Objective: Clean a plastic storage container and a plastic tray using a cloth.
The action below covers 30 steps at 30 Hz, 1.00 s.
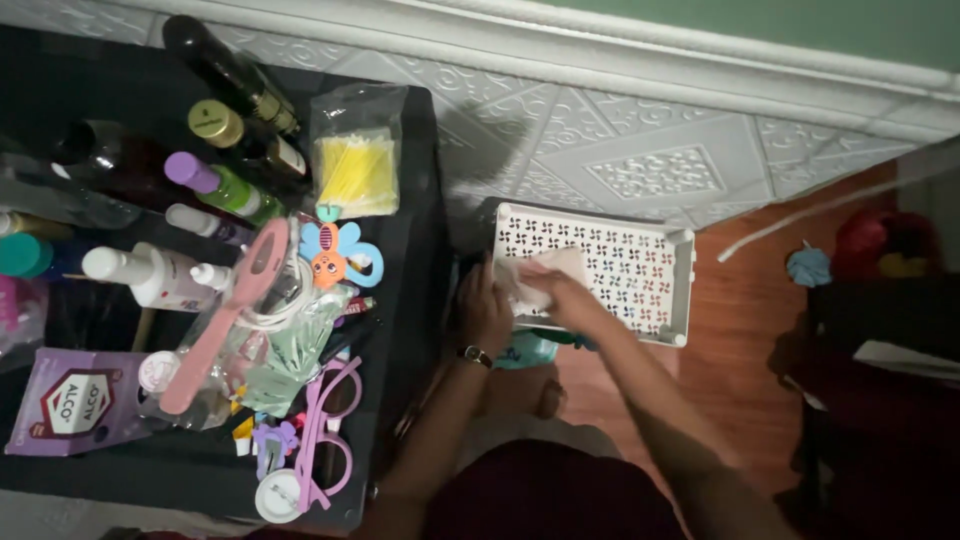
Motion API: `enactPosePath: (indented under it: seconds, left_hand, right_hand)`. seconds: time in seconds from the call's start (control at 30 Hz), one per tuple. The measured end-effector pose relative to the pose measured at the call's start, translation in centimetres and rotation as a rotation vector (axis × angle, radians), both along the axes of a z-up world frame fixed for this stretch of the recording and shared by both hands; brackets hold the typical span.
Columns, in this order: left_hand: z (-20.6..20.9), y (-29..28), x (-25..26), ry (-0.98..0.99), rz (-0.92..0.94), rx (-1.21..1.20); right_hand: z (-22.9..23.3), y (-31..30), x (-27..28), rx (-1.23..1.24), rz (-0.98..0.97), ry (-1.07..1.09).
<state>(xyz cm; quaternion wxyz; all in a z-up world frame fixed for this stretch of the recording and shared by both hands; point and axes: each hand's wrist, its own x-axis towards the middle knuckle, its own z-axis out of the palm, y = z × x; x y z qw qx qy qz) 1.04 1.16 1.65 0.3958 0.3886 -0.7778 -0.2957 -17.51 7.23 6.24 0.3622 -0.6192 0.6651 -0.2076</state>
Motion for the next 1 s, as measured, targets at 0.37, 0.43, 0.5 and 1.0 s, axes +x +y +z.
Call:
enactPosePath:
  seconds: [0.37, 0.43, 0.5, 1.0]
  left_hand:
    - [2.1, -0.3, -0.3, -0.032, -0.008, 0.185]
    - [1.7, -0.2, 0.1, -0.033, 0.021, 0.149]
    - [2.4, -0.5, -0.1, -0.049, -0.004, 0.247]
    - [1.1, -0.3, 0.1, -0.120, -0.008, 0.138]
  right_hand:
    - [-9.2, 3.7, -6.1, -0.016, -0.820, 0.376]
    - [-10.0, -0.6, -1.0, -0.026, -0.830, 0.405]
    - [-9.7, -4.9, 4.1, 0.085, -0.456, 0.425]
    - [-3.1, 10.5, -8.4, 0.163, -0.603, 0.331]
